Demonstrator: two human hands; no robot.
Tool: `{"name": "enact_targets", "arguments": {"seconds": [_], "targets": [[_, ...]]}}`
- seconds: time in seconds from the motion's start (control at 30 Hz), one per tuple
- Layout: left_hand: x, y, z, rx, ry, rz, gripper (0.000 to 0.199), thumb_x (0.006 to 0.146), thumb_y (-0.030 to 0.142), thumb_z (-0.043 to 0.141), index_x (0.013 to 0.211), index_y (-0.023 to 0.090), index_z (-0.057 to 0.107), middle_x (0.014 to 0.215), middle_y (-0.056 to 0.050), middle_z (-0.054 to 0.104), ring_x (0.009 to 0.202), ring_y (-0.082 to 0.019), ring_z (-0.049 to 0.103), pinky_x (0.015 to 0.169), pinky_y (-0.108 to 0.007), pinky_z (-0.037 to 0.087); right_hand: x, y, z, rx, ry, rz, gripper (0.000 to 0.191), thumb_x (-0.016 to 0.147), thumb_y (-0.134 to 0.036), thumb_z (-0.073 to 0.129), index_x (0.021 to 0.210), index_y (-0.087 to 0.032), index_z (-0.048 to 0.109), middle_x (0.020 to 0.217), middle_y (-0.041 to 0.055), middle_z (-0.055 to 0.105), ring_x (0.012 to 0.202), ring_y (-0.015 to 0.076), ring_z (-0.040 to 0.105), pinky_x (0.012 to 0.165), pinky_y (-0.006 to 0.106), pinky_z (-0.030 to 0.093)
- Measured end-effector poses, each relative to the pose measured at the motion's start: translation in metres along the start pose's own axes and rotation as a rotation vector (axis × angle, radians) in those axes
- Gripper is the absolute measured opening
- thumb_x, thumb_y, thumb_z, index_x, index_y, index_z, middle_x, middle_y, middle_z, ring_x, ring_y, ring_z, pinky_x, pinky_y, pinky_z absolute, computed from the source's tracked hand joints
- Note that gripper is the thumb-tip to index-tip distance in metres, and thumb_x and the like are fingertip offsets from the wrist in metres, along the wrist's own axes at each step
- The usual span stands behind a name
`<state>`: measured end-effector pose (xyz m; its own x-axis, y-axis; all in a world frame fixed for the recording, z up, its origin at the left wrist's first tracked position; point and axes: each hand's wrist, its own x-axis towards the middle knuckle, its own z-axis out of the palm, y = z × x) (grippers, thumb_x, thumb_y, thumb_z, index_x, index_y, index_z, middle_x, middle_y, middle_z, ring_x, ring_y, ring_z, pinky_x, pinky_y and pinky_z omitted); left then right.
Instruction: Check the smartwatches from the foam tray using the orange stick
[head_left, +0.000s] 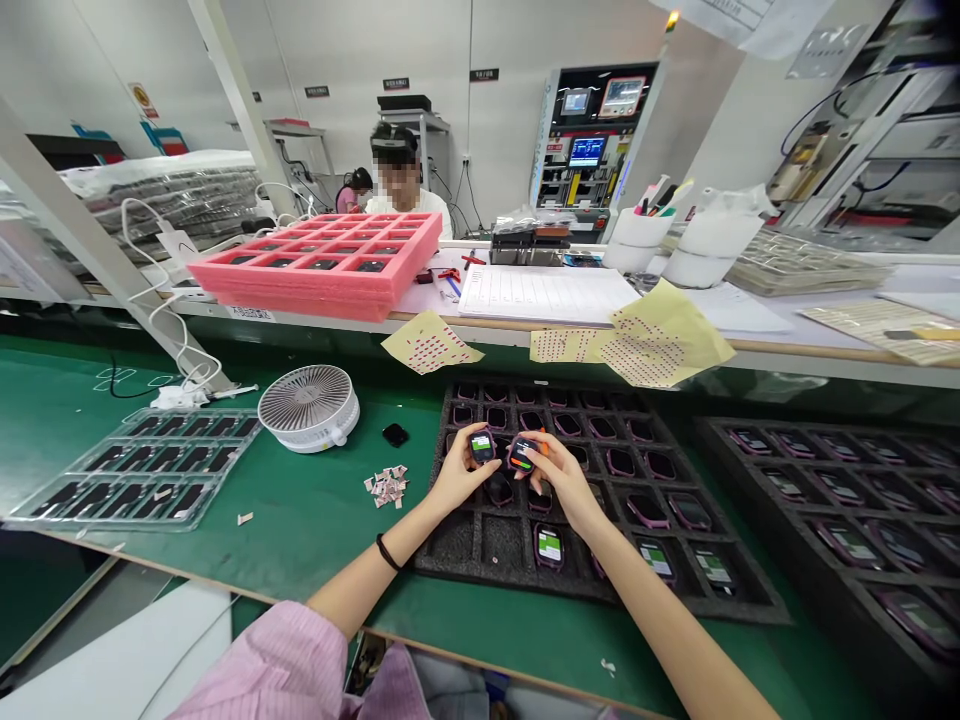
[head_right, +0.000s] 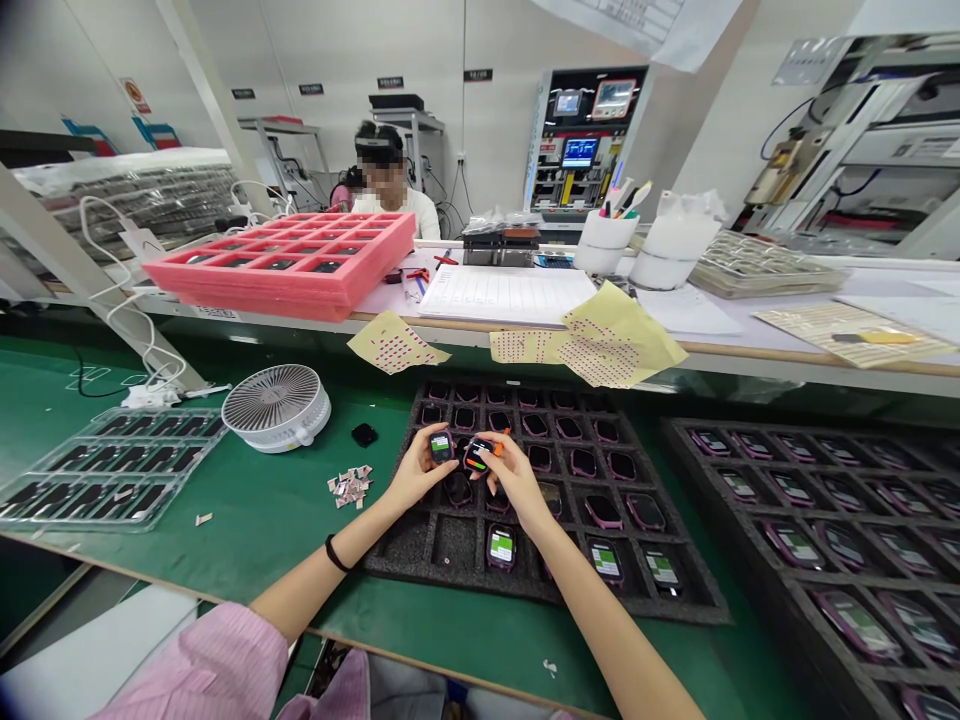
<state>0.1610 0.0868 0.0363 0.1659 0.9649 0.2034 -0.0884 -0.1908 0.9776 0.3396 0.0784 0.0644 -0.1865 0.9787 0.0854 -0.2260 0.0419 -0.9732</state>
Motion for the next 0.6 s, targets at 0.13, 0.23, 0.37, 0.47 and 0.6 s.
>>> {"name": "enact_targets", "arguments": {"seconds": [0.13, 0.23, 0.37, 0.47, 0.6], "targets": [[0.0003, -0.0015, -0.0001, 0.008, 0.001, 0.005, 0.061, 0.073, 0.031, 0.073, 0.125, 0.020, 0.043, 0.113, -0.008, 0.055, 0.098, -0.018, 0.058, 0.076, -0.027, 0.049, 0.0009, 0.0015, -0.0003, -0.008, -0.009, 0.003, 0.035, 0.076, -0.041, 0.068, 0.104, -0.021, 0.059, 0.082, 0.0039, 0.063, 0.058, 0.0157, 0.064, 0.035, 0.020, 0.039], [0.0003, -0.0020, -0.0004, 0.007, 0.002, 0.008, 0.064, 0.072, 0.030, 0.074, 0.126, 0.019, 0.042, 0.111, -0.008, 0.056, 0.096, -0.018, 0.058, 0.076, -0.028, 0.050, 0.0020, 0.0042, 0.0007, 0.003, -0.056, 0.005, 0.044, 0.071, -0.040, 0.074, 0.108, -0.023, 0.056, 0.086, 0.0041, 0.062, 0.063, 0.0175, 0.066, 0.035, 0.019, 0.040], [0.0006, 0.0003, -0.0005, 0.004, 0.014, 0.000, 0.071, 0.071, 0.030, 0.073, 0.132, 0.020, 0.037, 0.112, -0.009, 0.056, 0.095, -0.017, 0.059, 0.076, -0.028, 0.050, 0.0024, 0.0064, 0.0021, -0.001, -0.106, -0.001, 0.052, 0.067, -0.037, 0.078, 0.110, -0.025, 0.052, 0.090, 0.0043, 0.061, 0.069, 0.0181, 0.066, 0.036, 0.019, 0.042], [0.0010, 0.0024, -0.0004, 0.002, 0.042, 0.017, 0.068, 0.074, 0.031, 0.071, 0.133, 0.020, 0.037, 0.117, -0.010, 0.056, 0.100, -0.019, 0.059, 0.080, -0.029, 0.050, 0.0020, 0.0058, 0.0018, -0.014, -0.106, -0.012, 0.050, 0.069, -0.037, 0.076, 0.111, -0.025, 0.052, 0.087, 0.0040, 0.061, 0.069, 0.0181, 0.066, 0.037, 0.019, 0.042], [-0.0015, 0.0060, 0.0004, 0.057, 0.078, 0.082, 0.060, 0.077, 0.031, 0.068, 0.130, 0.020, 0.041, 0.120, -0.010, 0.056, 0.105, -0.020, 0.057, 0.087, -0.032, 0.049, 0.0029, 0.0048, -0.0002, -0.019, -0.083, -0.003, 0.046, 0.072, -0.041, 0.072, 0.111, -0.024, 0.054, 0.085, 0.0037, 0.061, 0.065, 0.0172, 0.065, 0.036, 0.019, 0.040]]}}
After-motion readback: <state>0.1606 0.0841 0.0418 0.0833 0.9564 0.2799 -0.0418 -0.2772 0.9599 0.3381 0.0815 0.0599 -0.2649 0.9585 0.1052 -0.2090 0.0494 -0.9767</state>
